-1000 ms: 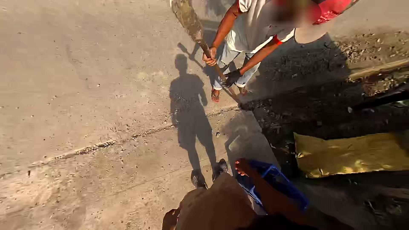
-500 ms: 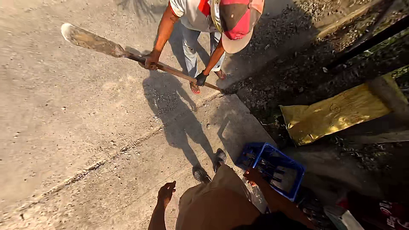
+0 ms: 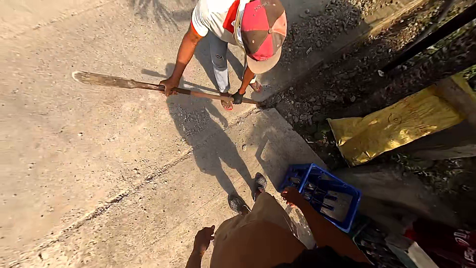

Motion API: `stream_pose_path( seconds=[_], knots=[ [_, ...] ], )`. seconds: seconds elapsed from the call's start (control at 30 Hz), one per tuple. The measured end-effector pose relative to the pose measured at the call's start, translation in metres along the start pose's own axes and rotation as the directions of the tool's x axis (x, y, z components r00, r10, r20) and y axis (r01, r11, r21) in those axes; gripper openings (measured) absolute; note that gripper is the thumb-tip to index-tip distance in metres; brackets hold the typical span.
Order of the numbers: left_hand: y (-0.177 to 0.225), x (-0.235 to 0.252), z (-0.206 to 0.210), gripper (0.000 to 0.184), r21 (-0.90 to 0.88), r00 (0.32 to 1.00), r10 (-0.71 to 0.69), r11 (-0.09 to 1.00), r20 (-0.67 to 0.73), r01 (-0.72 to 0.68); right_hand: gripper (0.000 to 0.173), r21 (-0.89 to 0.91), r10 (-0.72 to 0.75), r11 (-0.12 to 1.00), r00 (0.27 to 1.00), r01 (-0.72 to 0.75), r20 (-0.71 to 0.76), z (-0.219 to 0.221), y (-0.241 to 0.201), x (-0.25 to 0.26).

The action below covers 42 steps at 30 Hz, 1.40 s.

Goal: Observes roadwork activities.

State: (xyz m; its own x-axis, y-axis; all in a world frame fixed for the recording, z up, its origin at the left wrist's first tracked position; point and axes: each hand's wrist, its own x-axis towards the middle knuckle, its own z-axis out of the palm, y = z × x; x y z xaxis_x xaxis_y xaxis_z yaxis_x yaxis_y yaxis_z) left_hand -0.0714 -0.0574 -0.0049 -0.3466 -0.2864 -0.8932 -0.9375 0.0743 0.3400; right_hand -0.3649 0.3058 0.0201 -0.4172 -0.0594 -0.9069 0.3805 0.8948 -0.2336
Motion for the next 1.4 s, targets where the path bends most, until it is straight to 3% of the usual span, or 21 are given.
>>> stream_pose_path(
  seconds=[1.4],
  knots=[
    [0.009, 0.003, -0.003, 0.046, -0.014, 1.000, 0.029, 0.999, -0.004, -0.029, 0.037, -0.004, 0.022, 1.000, 1.000, -0.022, 0.008, 0.007, -0.007, 0.013]
  ],
)
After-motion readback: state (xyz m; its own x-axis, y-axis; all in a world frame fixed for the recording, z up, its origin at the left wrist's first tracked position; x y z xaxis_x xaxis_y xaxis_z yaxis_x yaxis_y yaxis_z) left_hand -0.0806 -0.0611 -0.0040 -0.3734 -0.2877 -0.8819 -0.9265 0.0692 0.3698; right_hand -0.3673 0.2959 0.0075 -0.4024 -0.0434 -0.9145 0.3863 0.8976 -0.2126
